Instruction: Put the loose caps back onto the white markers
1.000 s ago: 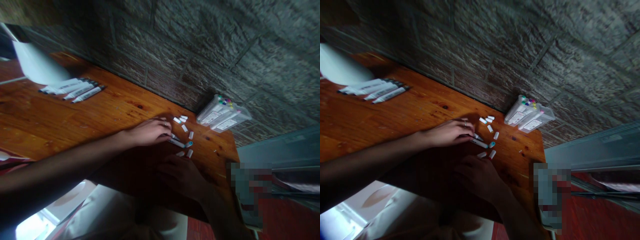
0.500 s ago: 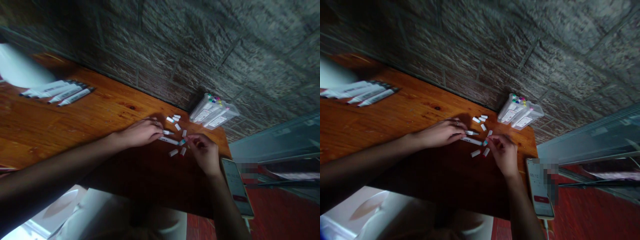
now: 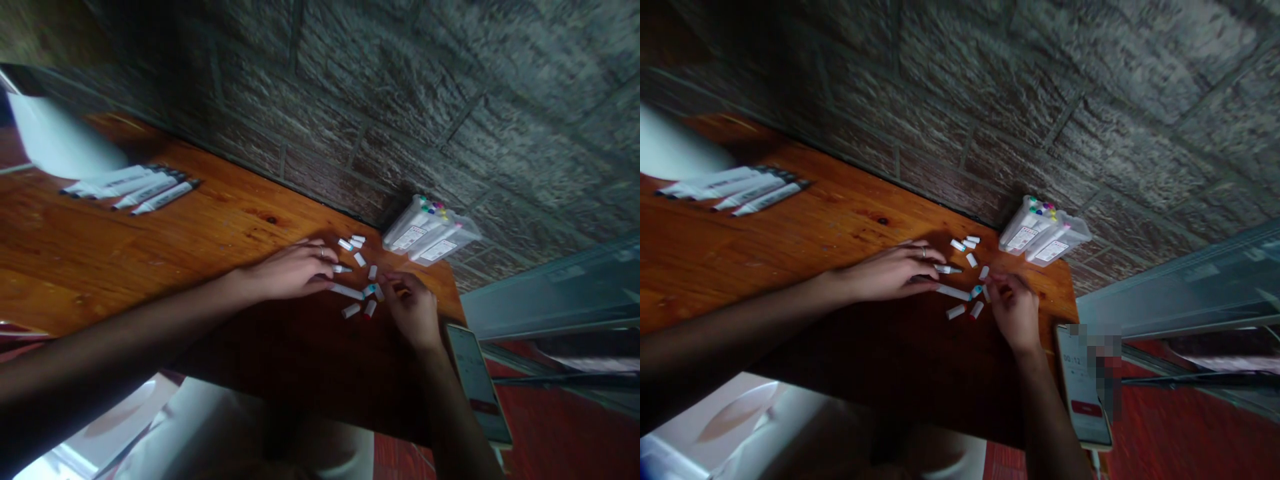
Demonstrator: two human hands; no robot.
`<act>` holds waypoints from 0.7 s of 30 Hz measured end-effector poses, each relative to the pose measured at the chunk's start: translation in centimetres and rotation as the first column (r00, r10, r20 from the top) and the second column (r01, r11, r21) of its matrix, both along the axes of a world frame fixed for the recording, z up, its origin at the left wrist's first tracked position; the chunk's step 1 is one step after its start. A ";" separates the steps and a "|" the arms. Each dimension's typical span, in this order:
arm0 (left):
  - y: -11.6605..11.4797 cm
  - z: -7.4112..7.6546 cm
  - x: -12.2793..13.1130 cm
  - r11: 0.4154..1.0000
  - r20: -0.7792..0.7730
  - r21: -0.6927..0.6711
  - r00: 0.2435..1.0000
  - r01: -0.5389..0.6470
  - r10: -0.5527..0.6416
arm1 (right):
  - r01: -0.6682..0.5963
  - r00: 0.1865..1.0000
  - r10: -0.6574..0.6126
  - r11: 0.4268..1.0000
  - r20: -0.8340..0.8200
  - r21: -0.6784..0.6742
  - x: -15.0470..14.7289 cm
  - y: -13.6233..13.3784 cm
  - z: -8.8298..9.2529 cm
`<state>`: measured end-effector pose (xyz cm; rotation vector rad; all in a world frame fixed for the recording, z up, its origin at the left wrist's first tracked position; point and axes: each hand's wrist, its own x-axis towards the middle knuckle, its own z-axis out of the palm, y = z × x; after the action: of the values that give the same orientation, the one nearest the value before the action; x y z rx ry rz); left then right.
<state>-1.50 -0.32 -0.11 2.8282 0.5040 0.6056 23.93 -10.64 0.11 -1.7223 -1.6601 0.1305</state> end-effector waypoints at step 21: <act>0.5 2.5 -0.4 0.875 0.442 -0.481 0.877 0.053 0.189 | -0.146 0.989 0.144 0.988 -0.038 -0.054 0.1 -0.1 -0.7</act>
<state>-1.86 0.20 2.41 2.0954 0.5657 0.9991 24.04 -10.76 -0.54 -1.6299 -1.7713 0.2762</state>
